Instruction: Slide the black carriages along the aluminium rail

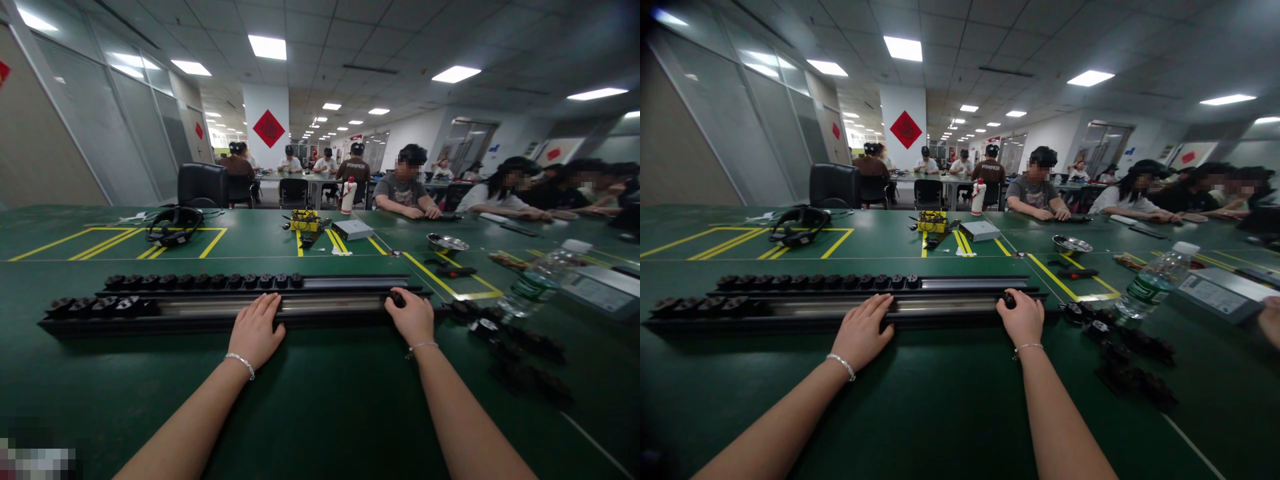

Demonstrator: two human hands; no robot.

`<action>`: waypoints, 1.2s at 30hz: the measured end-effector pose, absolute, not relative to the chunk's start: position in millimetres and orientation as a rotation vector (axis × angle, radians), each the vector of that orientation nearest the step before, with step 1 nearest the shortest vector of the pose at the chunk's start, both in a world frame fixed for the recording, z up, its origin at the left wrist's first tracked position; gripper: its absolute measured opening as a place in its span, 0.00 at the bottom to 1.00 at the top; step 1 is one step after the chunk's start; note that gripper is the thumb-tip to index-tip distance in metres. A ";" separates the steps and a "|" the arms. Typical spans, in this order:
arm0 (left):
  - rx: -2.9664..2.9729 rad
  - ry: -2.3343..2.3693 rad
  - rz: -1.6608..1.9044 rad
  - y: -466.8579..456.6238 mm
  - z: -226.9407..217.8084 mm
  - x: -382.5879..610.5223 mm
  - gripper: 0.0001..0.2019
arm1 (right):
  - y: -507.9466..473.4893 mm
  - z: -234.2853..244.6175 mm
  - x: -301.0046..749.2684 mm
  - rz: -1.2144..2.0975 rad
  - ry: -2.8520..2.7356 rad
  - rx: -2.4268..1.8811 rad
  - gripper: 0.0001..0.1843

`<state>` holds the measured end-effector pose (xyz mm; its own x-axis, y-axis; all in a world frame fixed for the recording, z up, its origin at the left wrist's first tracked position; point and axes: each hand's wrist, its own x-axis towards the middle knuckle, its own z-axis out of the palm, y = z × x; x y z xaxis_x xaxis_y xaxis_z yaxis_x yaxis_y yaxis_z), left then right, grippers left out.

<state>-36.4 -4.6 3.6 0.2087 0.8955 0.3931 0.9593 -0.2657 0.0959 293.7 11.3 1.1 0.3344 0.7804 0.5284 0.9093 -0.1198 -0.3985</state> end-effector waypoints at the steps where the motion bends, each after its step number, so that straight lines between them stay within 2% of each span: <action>1: -2.304 -1.795 -0.563 -4.7 3.7 -36.4 0.26 | 11.2 1.0 293.6 -0.249 -1.474 -1.930 0.19; 36: -2.299 -1.762 -0.568 -3.6 0.6 -38.2 0.26 | 12.0 1.3 296.9 -0.212 -1.441 -1.949 0.19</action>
